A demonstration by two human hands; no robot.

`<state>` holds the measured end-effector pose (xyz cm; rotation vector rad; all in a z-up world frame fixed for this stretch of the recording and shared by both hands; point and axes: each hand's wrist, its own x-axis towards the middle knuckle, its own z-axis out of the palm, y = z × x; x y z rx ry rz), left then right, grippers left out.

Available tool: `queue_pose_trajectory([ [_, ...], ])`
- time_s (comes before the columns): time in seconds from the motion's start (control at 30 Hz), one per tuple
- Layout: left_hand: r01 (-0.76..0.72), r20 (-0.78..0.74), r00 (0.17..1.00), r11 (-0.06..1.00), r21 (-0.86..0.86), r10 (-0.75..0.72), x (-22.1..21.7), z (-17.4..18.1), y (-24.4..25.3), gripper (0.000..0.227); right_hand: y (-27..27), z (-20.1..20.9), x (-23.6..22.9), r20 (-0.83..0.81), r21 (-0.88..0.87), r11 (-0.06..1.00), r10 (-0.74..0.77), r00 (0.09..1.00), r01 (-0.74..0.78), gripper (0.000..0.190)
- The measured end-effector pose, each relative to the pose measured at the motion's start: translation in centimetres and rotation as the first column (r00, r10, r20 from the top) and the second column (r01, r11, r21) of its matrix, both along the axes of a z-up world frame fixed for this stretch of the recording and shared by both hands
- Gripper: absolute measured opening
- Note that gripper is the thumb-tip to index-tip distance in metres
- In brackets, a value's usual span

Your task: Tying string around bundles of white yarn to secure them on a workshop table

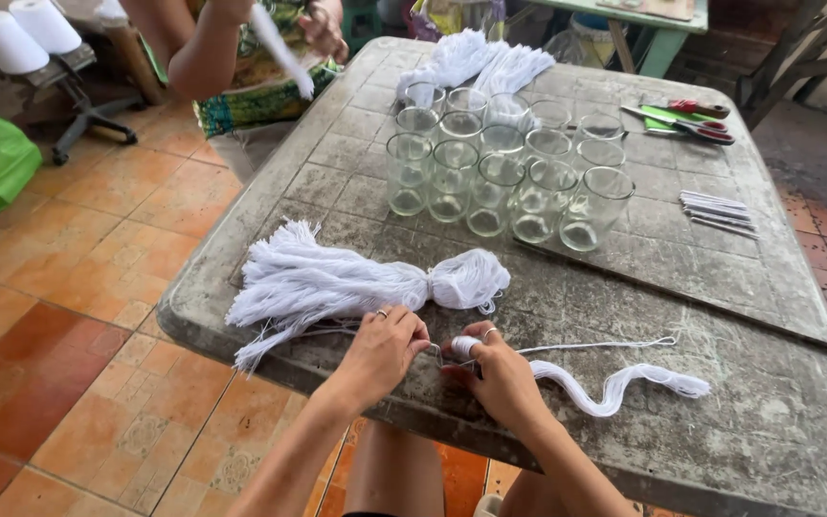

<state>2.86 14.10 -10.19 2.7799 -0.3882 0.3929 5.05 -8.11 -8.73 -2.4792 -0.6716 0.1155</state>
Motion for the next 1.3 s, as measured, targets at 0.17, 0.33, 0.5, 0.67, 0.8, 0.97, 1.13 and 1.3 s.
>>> queue_pose_trajectory([
  [0.17,0.059,0.109,0.994,0.76,-0.647,0.016,-1.4,2.6,0.5,0.008,-3.2,-3.6,1.7,-0.35,0.462,0.881,0.079,0.934,0.099,0.015],
  [0.33,-0.064,0.084,0.979,0.666,-0.743,0.187,-3.0,6.7,2.3,0.008,-8.4,1.3,2.6,-0.386,0.637,0.758,0.157,0.909,0.14,0.014],
  [0.5,-0.137,0.134,0.929,0.658,-0.741,0.345,-3.7,7.2,4.8,0.016,-12.8,4.5,2.7,-0.484,0.575,0.791,0.126,0.866,0.207,0.021],
  [0.67,-0.254,0.141,0.869,0.674,-0.694,0.473,-3.6,6.1,7.0,0.011,-14.7,5.2,3.2,-0.503,0.505,0.829,0.058,0.862,0.239,0.033],
  [0.8,-0.268,0.162,0.862,0.702,-0.66,0.481,-2.8,4.8,7.0,0.011,-16.0,3.2,4.5,-0.528,0.547,0.725,-0.089,0.844,0.419,0.018],
  [0.97,-0.34,0.091,0.865,0.709,-0.618,0.494,-3.4,3.7,7.0,0.015,-18.7,-0.2,7.0,-0.563,0.543,0.646,-0.194,0.803,0.537,0.031],
  [1.13,-0.34,-0.095,0.927,0.704,-0.624,0.363,-4.9,4.1,5.1,0.02,-21.3,-0.4,8.6,-0.558,0.489,0.635,-0.299,0.774,0.598,0.024],
  [1.3,-0.34,-0.221,0.94,0.776,-0.531,0.261,-5.0,3.9,3.2,0.019,-21.6,1.6,8.5,-0.522,0.38,0.622,-0.467,0.714,0.685,0.015],
])
